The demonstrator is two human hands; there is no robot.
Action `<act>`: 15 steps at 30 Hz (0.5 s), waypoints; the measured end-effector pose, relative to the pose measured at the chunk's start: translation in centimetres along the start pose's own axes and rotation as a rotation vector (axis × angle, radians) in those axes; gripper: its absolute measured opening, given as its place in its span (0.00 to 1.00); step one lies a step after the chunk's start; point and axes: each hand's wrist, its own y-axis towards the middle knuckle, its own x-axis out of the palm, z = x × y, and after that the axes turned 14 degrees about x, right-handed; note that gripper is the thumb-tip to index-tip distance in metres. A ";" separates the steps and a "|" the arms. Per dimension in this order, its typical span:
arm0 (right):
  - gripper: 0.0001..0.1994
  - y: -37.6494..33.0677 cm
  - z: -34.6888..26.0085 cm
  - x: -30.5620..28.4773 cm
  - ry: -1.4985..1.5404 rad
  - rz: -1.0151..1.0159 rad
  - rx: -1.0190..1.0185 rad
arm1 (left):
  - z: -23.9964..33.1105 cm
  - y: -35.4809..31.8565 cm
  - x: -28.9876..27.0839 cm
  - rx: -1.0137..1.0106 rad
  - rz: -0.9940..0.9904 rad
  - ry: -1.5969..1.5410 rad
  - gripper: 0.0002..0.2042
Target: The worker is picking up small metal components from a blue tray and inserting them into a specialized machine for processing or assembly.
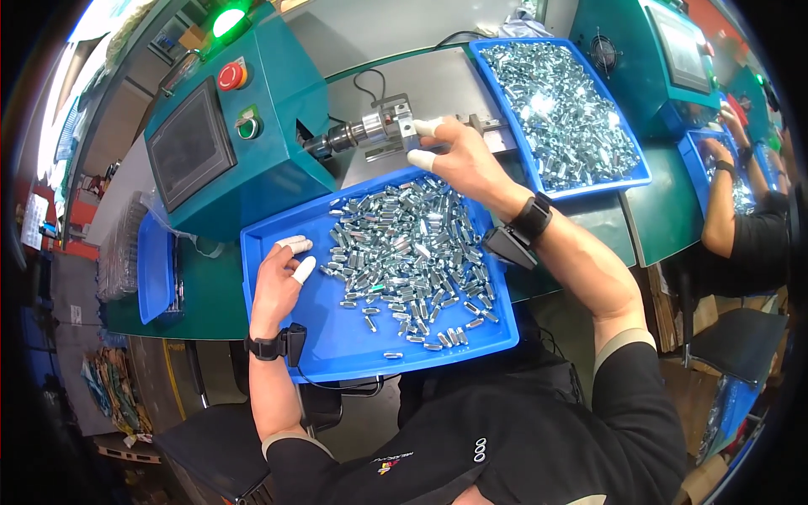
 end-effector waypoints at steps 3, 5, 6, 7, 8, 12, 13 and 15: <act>0.27 0.3 -0.1 0.4 0.021 -0.055 -0.011 | 0.0 0.1 0.0 -0.007 0.003 -0.017 0.17; 0.26 0.3 -0.4 0.4 -0.020 -0.084 -0.006 | 0.3 0.2 -0.1 -0.006 0.001 -0.010 0.17; 0.26 0.3 -0.5 0.5 -0.040 -0.098 -0.004 | 0.4 0.2 -0.2 -0.006 -0.001 -0.006 0.17; 0.26 0.4 -0.5 0.6 -0.040 -0.101 -0.004 | 0.5 0.2 -0.1 -0.009 0.000 -0.006 0.17; 0.26 0.4 -0.4 0.6 -0.038 -0.100 -0.003 | 0.6 0.2 -0.1 -0.009 -0.001 -0.004 0.17; 0.26 0.6 -0.3 0.7 -0.038 -0.106 -0.005 | 0.7 0.1 -0.1 -0.005 -0.004 0.004 0.17; 0.26 0.6 -0.3 0.7 -0.042 -0.113 -0.009 | 0.6 0.1 -0.1 0.001 -0.003 0.007 0.18; 0.25 0.7 -0.2 0.7 -0.046 -0.119 -0.012 | 0.6 0.1 -0.1 0.007 -0.004 0.010 0.18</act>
